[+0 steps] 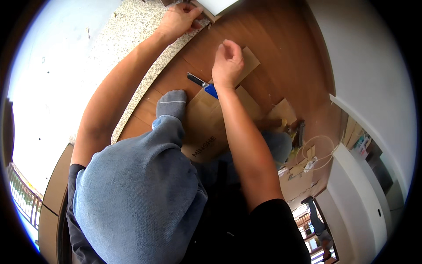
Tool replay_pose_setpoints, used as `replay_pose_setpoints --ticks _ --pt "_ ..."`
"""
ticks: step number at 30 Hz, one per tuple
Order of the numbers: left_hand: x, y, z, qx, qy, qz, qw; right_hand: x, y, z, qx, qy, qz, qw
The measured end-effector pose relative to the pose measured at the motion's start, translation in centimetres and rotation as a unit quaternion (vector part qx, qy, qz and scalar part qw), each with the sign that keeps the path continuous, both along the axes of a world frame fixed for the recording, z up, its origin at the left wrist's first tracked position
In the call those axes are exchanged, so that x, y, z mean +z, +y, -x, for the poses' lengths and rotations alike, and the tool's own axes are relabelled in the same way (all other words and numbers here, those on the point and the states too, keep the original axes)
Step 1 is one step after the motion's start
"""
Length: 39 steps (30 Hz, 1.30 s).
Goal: The person trims a piece of wood using a utility knife and fits it into the bottom of a door frame, then secures it using a hammer and a nail gun.
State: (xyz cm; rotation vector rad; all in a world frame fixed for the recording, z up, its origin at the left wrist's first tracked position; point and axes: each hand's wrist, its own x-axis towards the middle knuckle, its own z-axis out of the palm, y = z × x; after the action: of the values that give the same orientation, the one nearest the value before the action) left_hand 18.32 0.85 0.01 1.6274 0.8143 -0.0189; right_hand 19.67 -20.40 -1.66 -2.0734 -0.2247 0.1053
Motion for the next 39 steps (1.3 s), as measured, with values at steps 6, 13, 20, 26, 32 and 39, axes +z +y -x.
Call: replay_pose_setpoints --ticks 6,13,20,26,32,39 --pt "-0.2 -0.7 -0.6 0.049 0.027 0.021 0.998 -0.7 -2.5 0.7 -0.021 0.059 0.001 0.998" --pt "-1.7 0.6 -0.7 -0.038 0.003 0.106 0.994 2.0 0.8 -0.1 -0.005 0.126 0.012 0.992" --pt "-1.8 -0.8 -0.9 -0.012 -0.027 0.170 0.985 2.7 -2.5 -0.1 0.046 0.119 0.026 0.992" --pt "-1.2 -0.3 -0.3 0.002 0.026 0.020 0.999 3.6 -13.0 -1.6 0.092 0.086 0.121 0.985" --pt "-1.0 -0.1 -1.0 0.004 0.064 0.008 0.998 4.3 -18.3 -2.3 0.028 0.099 0.104 0.989" --pt "-0.2 0.2 -0.5 0.047 0.094 0.050 0.993 4.2 -17.3 -1.7 0.137 0.110 0.019 0.984"
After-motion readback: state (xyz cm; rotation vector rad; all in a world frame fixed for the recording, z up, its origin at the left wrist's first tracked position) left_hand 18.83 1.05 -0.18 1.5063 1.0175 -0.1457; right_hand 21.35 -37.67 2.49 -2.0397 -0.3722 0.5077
